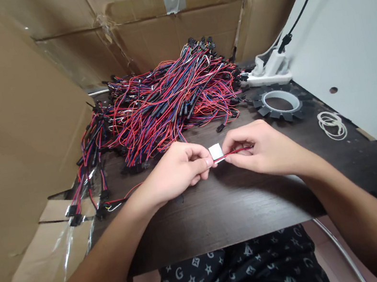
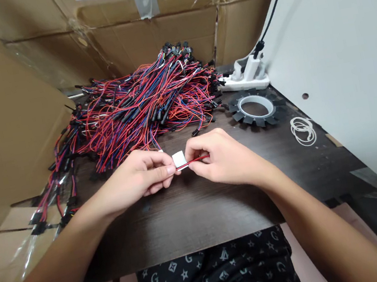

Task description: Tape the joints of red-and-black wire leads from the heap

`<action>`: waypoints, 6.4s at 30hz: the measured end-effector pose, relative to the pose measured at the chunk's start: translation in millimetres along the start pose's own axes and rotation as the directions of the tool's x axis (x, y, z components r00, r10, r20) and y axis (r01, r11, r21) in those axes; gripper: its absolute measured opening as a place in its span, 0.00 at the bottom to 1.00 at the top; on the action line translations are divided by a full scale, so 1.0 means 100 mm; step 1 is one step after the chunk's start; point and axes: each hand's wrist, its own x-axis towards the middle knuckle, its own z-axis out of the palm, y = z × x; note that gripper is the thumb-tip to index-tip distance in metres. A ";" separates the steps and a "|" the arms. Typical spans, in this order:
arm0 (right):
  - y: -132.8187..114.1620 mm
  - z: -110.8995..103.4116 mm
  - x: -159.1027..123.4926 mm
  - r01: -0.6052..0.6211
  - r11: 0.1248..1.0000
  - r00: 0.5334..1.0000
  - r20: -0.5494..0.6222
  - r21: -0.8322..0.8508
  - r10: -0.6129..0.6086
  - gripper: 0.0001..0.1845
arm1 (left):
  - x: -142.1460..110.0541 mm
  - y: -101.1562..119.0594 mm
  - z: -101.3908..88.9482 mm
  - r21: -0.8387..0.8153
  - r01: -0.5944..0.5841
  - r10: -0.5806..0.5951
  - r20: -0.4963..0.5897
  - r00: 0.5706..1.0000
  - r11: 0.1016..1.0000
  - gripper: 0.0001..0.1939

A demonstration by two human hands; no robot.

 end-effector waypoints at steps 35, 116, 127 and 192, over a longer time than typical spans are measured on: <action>-0.01 -0.03 0.01 0.097 0.995 0.994 -0.045 0.038 -0.096 0.06 | 0.01 -0.07 -0.02 -0.517 0.235 -0.111 0.259 0.959 0.823 0.03; -0.01 -0.03 -0.01 0.099 0.987 0.995 -0.016 0.127 -0.098 0.04 | -0.02 0.00 0.09 0.001 -0.175 0.175 -0.079 0.981 0.985 0.09; -0.02 -0.01 0.00 0.154 0.985 0.987 -0.056 0.081 -0.149 0.01 | -0.02 0.01 0.10 -0.039 -0.157 0.155 -0.069 0.986 0.987 0.09; -0.04 -0.03 0.00 0.021 0.981 1.000 -0.017 0.192 -0.018 0.04 | -0.03 -0.03 0.14 0.268 -0.343 0.408 -0.246 0.879 0.900 0.03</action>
